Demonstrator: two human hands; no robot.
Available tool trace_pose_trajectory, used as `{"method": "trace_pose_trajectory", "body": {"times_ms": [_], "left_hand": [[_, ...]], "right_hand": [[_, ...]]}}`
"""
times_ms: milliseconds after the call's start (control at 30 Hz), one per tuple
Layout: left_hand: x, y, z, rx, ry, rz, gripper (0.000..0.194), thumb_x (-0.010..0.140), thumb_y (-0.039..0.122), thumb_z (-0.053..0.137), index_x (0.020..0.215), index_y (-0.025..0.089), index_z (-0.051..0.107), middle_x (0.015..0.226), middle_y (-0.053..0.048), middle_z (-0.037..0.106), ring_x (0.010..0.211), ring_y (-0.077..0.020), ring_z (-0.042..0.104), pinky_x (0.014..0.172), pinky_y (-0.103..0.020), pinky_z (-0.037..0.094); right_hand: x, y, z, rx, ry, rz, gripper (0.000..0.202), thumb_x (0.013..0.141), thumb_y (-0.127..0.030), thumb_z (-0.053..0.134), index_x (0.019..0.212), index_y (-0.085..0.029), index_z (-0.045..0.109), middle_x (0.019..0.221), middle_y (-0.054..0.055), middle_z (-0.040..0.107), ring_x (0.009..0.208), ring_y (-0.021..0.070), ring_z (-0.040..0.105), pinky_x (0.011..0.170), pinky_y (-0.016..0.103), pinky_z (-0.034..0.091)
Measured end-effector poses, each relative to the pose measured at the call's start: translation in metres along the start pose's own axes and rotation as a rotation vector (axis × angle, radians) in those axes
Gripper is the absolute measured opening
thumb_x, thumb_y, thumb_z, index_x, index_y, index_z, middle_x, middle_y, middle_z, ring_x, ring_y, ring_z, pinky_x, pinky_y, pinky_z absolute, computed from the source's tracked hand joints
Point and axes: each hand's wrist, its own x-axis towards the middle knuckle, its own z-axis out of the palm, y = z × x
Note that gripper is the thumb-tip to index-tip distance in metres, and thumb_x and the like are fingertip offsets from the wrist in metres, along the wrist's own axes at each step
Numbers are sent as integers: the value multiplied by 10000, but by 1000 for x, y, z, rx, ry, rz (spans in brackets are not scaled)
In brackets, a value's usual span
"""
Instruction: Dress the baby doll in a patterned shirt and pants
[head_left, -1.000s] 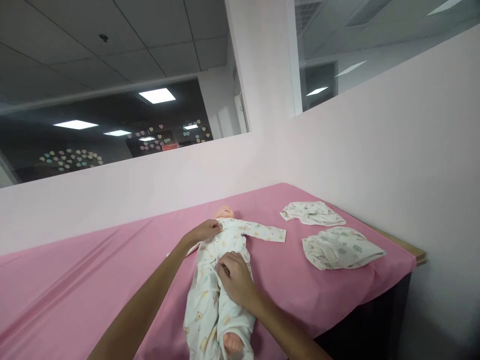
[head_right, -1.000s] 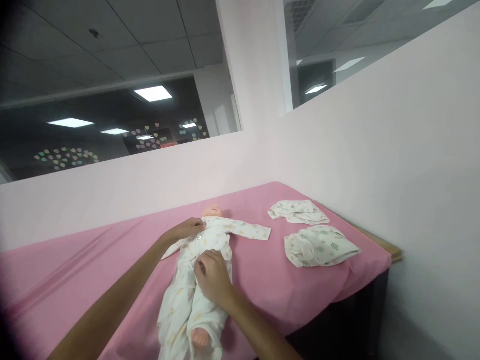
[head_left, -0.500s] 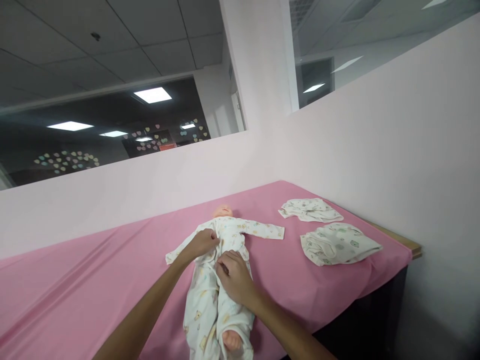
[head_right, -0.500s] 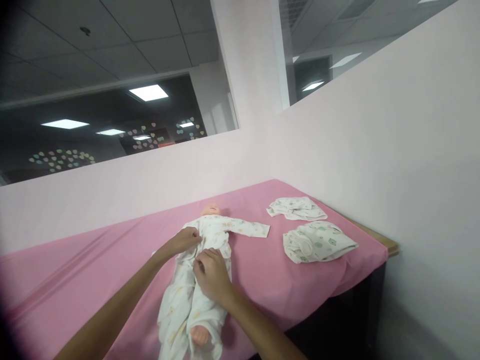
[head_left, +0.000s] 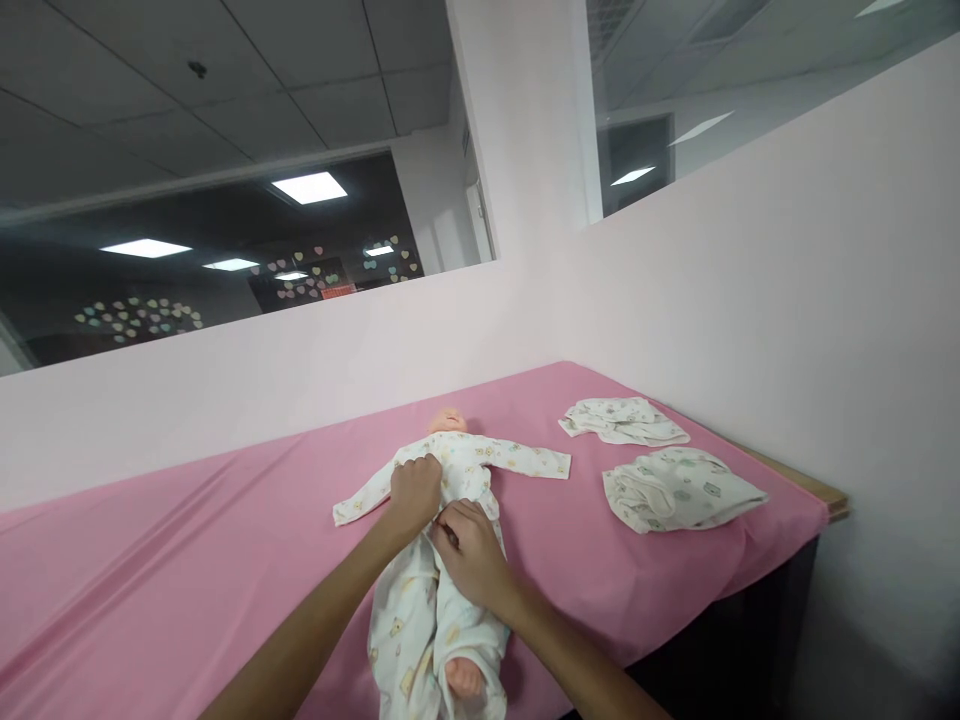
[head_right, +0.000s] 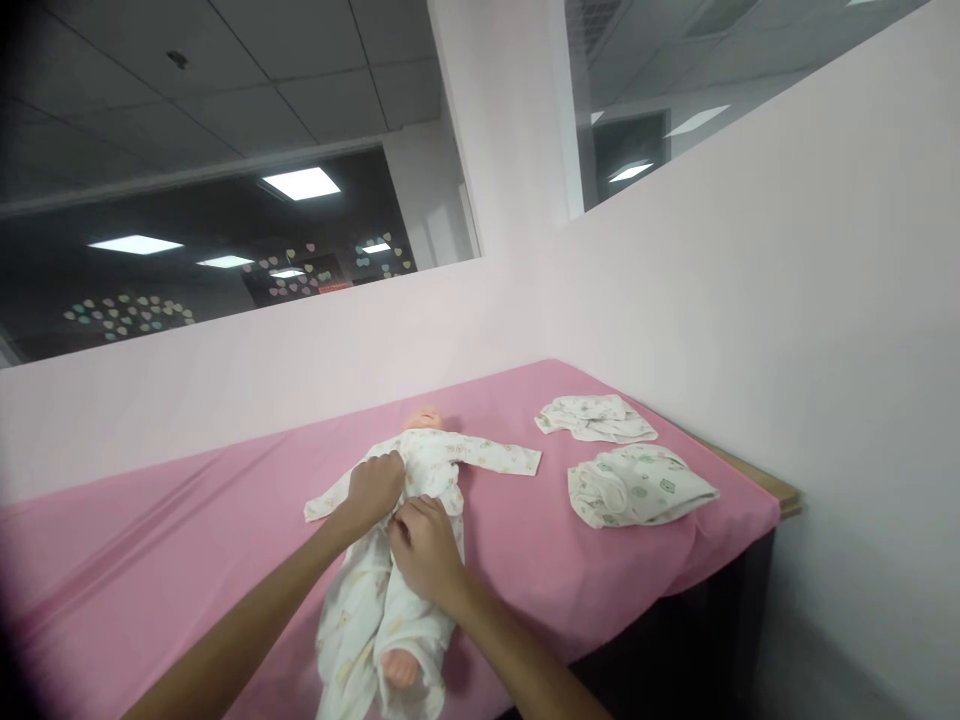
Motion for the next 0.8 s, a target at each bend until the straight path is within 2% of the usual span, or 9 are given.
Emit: {"method": "trace_pose_trajectory", "body": {"times_ms": [200,367,500,633,700,733,800], "left_hand": [[-1,14,-1,56,51,-4,331,854,-13,373,1016,47,655,973,-233,676,943,-309,653,729,-350,464],[2,6,-2,1,-5,91,316,847,19,380,993,80,654,961,-205,676,908,-300,648,694,-344,444],[9,-2,0,-289,-60,161,251,882,137,388,874,155,639,888,-110,678,815,-226,625,682,-303,417],[12,0,2,-506,52,210,171,824,189,478,762,171,636,920,-92,645,942,-234,571,837,-333,418],[10,3,1,-669,65,230,153,812,222,507,757,169,640,950,-87,643,990,-236,560,890,-339,418],[8,3,-1,-790,36,232,162,820,246,507,773,170,641,957,-76,649,980,-223,570,880,-326,433],[6,1,-3,-1029,-56,225,203,847,302,491,846,171,647,964,-55,664,920,-197,598,817,-295,468]], "right_hand": [[1,1,1,3,-3,-21,235,869,-108,484,653,-201,471,694,-7,541,710,148,497,731,314,361],[0,1,1,-3,-10,-3,245,888,-125,483,657,-202,451,700,-9,546,720,150,506,737,318,353],[-1,2,2,1,-2,19,238,865,-100,492,656,-200,438,697,-13,544,725,151,511,748,321,351],[-2,0,0,13,0,19,212,872,-115,481,682,-207,464,758,1,569,772,166,520,765,323,365],[-1,2,-2,-5,90,72,128,854,-131,506,757,-214,502,851,23,586,855,192,529,798,336,377],[1,5,-4,-25,163,121,72,839,-150,532,818,-217,519,903,38,586,904,212,529,821,350,381],[9,13,-10,-67,302,225,175,809,-226,601,969,-215,531,999,76,578,994,259,522,863,389,386]]}}
